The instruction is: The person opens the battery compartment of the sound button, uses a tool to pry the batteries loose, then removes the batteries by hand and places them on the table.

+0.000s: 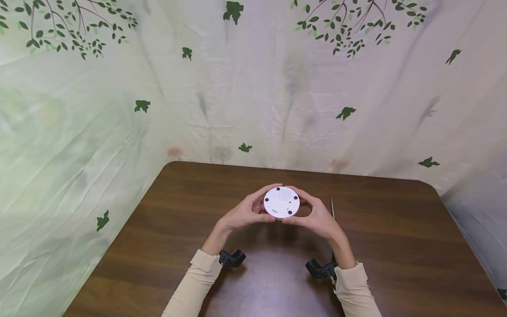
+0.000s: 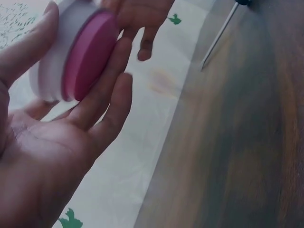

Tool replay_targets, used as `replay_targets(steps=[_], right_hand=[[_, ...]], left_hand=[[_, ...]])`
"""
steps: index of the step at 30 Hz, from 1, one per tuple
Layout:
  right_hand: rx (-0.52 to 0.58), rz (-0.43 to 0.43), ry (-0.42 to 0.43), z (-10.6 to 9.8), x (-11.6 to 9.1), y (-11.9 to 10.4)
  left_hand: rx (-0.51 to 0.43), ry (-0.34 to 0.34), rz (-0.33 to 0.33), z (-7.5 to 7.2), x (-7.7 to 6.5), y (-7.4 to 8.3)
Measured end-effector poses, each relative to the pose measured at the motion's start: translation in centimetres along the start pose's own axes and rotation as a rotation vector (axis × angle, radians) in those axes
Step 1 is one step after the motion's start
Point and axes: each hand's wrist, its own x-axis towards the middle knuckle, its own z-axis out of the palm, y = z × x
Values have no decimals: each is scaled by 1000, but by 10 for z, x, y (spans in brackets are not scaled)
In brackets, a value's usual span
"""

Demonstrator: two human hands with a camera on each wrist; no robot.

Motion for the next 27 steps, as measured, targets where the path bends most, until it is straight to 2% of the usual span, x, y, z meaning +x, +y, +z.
replay_targets(steps=[3, 8, 14, 17, 23, 27], right_hand=[[-10, -6, -2, -1, 0, 1], [-114, 19, 39, 3, 0, 8], [-202, 14, 4, 0, -1, 10], [-201, 12, 3, -2, -1, 10], [-164, 34, 25, 1, 1, 17], [-100, 90, 5, 7, 5, 27]], left_hand=[[8, 30, -8, 0, 0, -2], [64, 118, -47, 7, 2, -9], [133, 134, -86, 13, 4, -12], [161, 123, -93, 11, 4, -13], [320, 153, -84, 6, 3, -19], [338, 170, -102, 2, 3, -27]])
